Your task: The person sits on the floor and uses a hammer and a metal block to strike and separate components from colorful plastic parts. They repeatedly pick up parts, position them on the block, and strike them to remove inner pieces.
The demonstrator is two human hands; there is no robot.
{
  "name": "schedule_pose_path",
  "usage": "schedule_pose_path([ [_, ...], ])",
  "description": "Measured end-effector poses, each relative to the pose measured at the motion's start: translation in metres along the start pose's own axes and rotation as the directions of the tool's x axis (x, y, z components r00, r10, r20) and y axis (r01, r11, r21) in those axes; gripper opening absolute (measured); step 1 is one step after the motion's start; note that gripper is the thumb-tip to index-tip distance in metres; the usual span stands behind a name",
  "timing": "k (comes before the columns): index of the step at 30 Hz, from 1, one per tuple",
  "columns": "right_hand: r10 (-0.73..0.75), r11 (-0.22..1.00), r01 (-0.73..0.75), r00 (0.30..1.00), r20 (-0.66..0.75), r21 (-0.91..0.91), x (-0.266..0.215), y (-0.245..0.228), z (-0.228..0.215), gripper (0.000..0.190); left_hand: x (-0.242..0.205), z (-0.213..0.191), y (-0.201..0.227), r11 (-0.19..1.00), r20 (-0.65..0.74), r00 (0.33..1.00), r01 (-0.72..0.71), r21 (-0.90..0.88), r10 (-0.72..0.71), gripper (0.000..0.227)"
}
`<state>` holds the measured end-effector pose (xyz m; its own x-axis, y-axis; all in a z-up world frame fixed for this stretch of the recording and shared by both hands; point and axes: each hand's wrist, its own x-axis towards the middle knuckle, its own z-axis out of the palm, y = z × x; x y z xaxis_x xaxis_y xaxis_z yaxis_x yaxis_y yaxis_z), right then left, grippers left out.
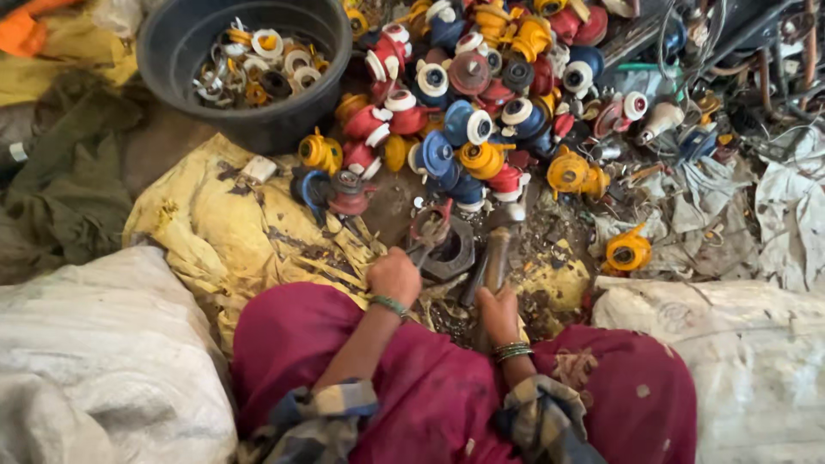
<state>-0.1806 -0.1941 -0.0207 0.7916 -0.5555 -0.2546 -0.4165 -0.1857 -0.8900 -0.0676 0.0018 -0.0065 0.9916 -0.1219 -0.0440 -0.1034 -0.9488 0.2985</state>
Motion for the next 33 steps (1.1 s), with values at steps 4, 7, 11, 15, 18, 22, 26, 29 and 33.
schedule_pose_path([
  [4,0.198,0.925,-0.198,0.98,0.034,0.324,0.009,0.023,-0.009,0.022,-0.009,-0.007,-0.01,1.0,0.091,0.996,-0.013,-0.006,0.013,0.028],
  [7,0.344,0.82,-0.304,0.939,0.008,0.486,0.025,0.027,-0.006,0.02,-0.003,-0.027,-0.012,0.994,0.034,0.997,-0.072,-0.088,0.075,0.033],
  [11,0.483,0.556,-0.435,0.863,0.151,0.709,0.041,0.048,-0.014,0.022,0.0,-0.056,-0.009,0.984,0.1,0.993,-0.045,-0.173,0.063,0.05],
  [15,0.407,0.676,-0.337,0.912,0.048,0.656,0.037,0.062,-0.011,0.026,0.0,-0.078,0.001,0.979,0.106,0.994,-0.018,-0.201,0.04,0.057],
  [18,0.186,0.863,-0.071,0.965,-0.184,0.5,0.025,0.037,-0.008,0.044,0.001,-0.095,0.014,0.958,0.099,0.993,-0.03,-0.285,0.061,0.06],
  [22,-0.117,0.914,0.177,0.977,-0.181,0.366,0.006,-0.041,-0.031,0.065,0.003,-0.112,0.023,0.876,-0.097,0.982,-0.191,-0.442,0.165,0.057],
  [26,-0.241,0.834,0.067,0.937,0.253,0.548,0.004,-0.118,-0.063,0.068,-0.003,-0.111,0.026,0.727,-0.136,0.957,-0.282,-0.626,0.254,0.054],
  [29,-0.349,0.789,0.048,0.856,0.381,0.613,0.014,-0.146,-0.074,0.077,-0.008,-0.103,0.029,0.654,-0.21,0.916,-0.393,-0.646,0.343,0.054],
  [33,-0.352,0.681,-0.049,0.853,0.386,0.731,0.02,-0.139,-0.074,0.086,-0.012,-0.09,0.035,0.635,-0.179,0.887,-0.433,-0.64,0.425,0.059],
])
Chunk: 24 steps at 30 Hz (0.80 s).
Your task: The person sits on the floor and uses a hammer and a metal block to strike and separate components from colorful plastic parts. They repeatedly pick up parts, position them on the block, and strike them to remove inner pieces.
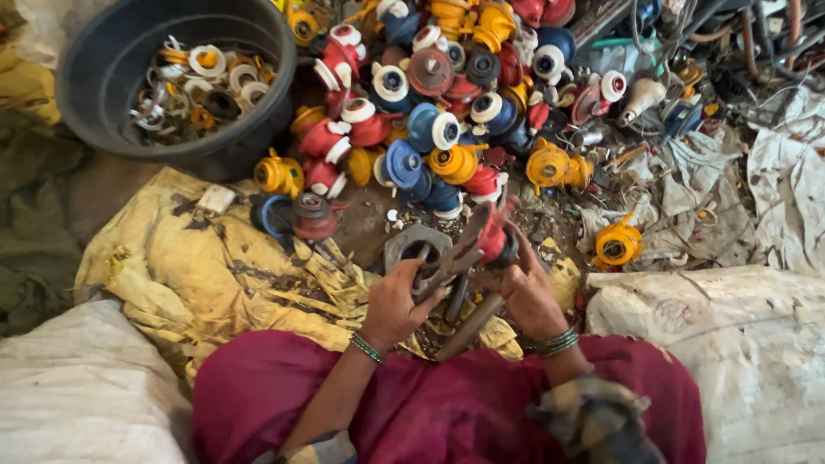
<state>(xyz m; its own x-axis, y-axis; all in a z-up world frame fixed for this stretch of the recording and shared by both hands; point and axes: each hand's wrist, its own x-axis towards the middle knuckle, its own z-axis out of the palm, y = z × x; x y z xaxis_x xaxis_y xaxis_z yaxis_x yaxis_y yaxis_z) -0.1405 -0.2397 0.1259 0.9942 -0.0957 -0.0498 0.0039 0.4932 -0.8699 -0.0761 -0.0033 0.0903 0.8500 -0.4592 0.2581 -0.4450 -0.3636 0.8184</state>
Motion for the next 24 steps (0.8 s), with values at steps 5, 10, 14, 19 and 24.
schedule_pose_path([
  [5,0.018,0.997,-0.002,0.979,-0.203,0.076,-0.008,0.019,-0.012,0.076,0.003,0.012,0.0,1.0,0.11,0.994,-0.007,0.029,0.004,0.054],
  [10,-0.125,0.976,0.066,0.95,-0.286,-0.207,-0.006,0.02,-0.015,0.073,0.004,0.013,0.005,1.0,0.123,0.992,-0.026,-0.001,0.026,0.045],
  [14,-0.302,0.896,0.202,0.93,-0.211,-0.396,-0.006,0.028,-0.012,0.074,0.006,0.014,0.001,0.995,0.02,0.997,0.071,-0.076,-0.07,0.041],
  [19,-0.374,0.864,0.249,0.899,-0.227,-0.438,-0.005,0.035,-0.012,0.068,0.011,0.012,-0.018,0.906,0.021,0.93,0.351,0.234,-0.366,0.042],
  [24,-0.281,0.862,0.099,0.91,-0.305,-0.496,-0.005,0.035,-0.011,0.065,0.005,0.013,-0.045,0.796,0.007,0.883,0.419,0.437,-0.469,0.04],
])
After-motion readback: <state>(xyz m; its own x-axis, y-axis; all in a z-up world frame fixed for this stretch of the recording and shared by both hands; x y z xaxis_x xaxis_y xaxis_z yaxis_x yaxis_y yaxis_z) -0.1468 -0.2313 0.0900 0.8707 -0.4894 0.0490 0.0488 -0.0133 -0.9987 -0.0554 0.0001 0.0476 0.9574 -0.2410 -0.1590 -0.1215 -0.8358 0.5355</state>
